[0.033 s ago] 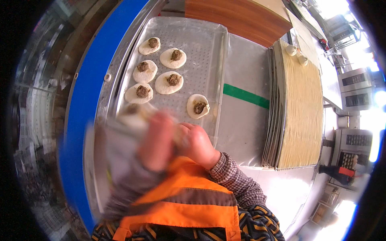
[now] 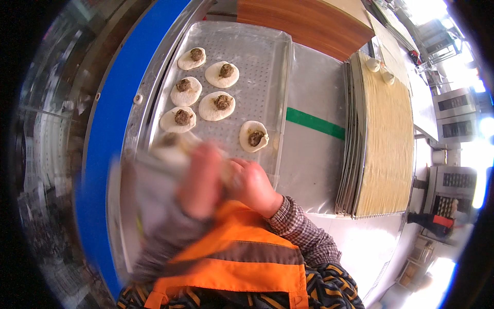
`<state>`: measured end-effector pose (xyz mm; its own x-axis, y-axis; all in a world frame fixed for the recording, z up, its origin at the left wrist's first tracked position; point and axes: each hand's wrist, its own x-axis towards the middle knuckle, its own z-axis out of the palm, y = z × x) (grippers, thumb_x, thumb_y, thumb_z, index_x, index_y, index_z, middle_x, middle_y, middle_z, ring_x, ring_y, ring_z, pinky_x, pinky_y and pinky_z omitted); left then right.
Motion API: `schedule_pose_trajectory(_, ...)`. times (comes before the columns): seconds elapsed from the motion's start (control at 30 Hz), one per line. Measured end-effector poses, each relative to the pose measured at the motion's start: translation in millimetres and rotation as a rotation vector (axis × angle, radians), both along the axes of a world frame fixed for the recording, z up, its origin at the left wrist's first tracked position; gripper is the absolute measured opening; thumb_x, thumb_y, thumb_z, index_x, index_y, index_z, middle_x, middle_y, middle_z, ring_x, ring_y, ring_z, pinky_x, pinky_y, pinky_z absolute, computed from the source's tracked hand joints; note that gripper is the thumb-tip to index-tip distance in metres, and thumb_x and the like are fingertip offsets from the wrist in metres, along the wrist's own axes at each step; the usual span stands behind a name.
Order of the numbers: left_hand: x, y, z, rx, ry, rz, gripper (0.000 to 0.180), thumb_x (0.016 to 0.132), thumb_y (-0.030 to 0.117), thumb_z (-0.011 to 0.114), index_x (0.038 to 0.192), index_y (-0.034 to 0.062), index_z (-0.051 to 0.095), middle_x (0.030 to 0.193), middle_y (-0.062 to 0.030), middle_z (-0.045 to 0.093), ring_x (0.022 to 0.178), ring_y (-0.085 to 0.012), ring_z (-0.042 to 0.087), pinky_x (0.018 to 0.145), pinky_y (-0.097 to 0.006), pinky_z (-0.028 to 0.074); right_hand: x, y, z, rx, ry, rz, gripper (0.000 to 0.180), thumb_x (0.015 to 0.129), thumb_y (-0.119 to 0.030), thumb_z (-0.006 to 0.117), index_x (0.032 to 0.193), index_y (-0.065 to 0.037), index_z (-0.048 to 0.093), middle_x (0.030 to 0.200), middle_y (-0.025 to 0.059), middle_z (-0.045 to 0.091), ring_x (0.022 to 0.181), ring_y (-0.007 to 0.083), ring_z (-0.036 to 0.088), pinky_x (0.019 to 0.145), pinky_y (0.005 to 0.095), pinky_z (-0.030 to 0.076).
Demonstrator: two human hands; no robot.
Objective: The person takes pre-filled dumpling wrappers from a conveyor belt and places them onto a metal tray. They then fold and seal each dumpling by hand before arranging them on the tray.
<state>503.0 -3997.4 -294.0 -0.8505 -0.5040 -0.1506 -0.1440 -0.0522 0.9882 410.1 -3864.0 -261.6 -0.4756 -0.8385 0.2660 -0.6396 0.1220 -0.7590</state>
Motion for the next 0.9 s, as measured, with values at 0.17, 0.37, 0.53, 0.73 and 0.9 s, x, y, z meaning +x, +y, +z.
schedule_pose_trajectory(0.17, 7, -3, 5, 0.417, -0.119, -0.012, 0.047, 0.104, 0.049, 0.040, 0.094, 0.0074, 0.059, 0.073, -0.0009, 0.059, 0.058, -0.0071, 0.056, 0.045, -0.022, 0.044, 6, 2, -10, 0.001, 0.143, 0.034, 0.020, 0.081, -0.003, 0.070, 0.099, -0.002, 0.061, 0.087, 0.0130, 0.066, 0.072, 0.0302, 0.066, 0.062, 0.0379, 0.055)
schedule_pose_trajectory(0.37, 1, -7, -11, 0.720, -0.217, -0.123, 0.053, 0.103, 0.053, 0.037, 0.097, 0.0066, 0.060, 0.079, -0.0029, 0.061, 0.064, -0.0103, 0.061, 0.048, -0.024, 0.050, 0, 12, -21, 0.065, 0.002, 0.109, 0.023, 0.077, -0.006, 0.071, 0.098, -0.005, 0.061, 0.084, 0.0119, 0.065, 0.074, 0.0297, 0.066, 0.063, 0.0375, 0.055)
schedule_pose_trajectory(0.53, -9, 6, -18, 0.615, 0.013, -0.043, 0.053, 0.102, 0.054, 0.039, 0.103, 0.0051, 0.061, 0.086, -0.0054, 0.064, 0.071, -0.0126, 0.064, 0.058, -0.026, 0.055, -7, 18, -32, 0.130, 0.023, 0.131, 0.022, 0.075, -0.007, 0.073, 0.094, -0.006, 0.063, 0.084, 0.0120, 0.065, 0.073, 0.0297, 0.066, 0.063, 0.0377, 0.054)
schedule_pose_trajectory(0.73, -19, 3, -24, 0.208, -0.029, -0.001, 0.052, 0.101, 0.051, 0.044, 0.095, 0.0030, 0.062, 0.082, -0.0074, 0.065, 0.068, -0.0130, 0.064, 0.057, -0.027, 0.056, -43, 3, -29, 0.118, -0.068, -0.100, 0.023, 0.076, -0.009, 0.074, 0.097, -0.004, 0.066, 0.087, 0.0113, 0.065, 0.075, 0.0285, 0.064, 0.065, 0.0360, 0.053)
schedule_pose_trajectory(0.9, -28, -14, -32, 0.443, -0.044, 0.004, 0.054, 0.101, 0.052, 0.044, 0.087, 0.0034, 0.062, 0.074, -0.0079, 0.064, 0.063, -0.0124, 0.063, 0.052, -0.027, 0.056, -114, 4, -19, 0.498, 0.081, -0.204, 0.015, 0.078, -0.014, 0.070, 0.089, -0.005, 0.070, 0.088, 0.0113, 0.064, 0.082, 0.0311, 0.063, 0.074, 0.0399, 0.052)
